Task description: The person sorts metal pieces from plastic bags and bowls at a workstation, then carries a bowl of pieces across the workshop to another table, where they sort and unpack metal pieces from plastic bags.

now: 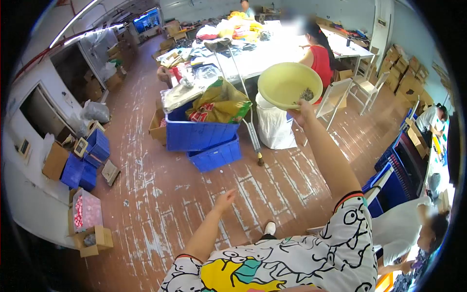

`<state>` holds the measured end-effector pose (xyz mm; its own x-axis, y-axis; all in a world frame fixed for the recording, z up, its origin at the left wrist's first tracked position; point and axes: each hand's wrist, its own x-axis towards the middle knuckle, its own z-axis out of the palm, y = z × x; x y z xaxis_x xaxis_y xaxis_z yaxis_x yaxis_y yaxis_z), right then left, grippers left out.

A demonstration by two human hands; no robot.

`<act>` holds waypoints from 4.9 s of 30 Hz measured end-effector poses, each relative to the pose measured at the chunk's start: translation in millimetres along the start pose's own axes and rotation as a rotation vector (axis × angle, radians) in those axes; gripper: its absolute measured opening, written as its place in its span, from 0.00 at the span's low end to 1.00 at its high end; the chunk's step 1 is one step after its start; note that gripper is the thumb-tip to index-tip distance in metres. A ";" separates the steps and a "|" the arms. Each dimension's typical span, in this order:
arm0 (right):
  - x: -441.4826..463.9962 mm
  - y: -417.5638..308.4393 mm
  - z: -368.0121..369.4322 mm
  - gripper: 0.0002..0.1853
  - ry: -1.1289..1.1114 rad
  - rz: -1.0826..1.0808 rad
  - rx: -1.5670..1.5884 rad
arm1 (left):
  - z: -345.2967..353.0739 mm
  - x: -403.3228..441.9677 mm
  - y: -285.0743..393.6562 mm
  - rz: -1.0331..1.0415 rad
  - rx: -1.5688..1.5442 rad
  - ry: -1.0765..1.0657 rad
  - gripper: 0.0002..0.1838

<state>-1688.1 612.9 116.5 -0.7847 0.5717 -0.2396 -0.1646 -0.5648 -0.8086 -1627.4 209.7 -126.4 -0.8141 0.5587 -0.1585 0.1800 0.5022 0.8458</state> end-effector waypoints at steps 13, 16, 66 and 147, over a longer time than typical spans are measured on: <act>149.8 59.2 13.9 0.19 0.041 0.154 -0.059 | -49.0 -128.0 -190.7 -0.928 0.190 -0.077 0.19; 185.7 76.0 5.0 0.19 0.114 0.176 -0.055 | -66.4 -85.7 -202.9 -0.910 0.244 -0.151 0.21; 504.9 -4.8 -150.0 0.18 0.069 0.541 0.417 | 50.1 435.4 35.2 -0.346 0.074 -0.400 0.28; 316.7 428.2 564.2 0.28 -0.604 0.361 -0.746 | -553.0 200.6 -127.8 -0.652 -1.194 0.919 0.21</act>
<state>-2344.3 216.4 -2.5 -0.9176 -0.0709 -0.3912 0.3930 -0.0123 -0.9195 -2119.1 -107.4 15.5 -0.6909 -0.3056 -0.6552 -0.4516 -0.5253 0.7212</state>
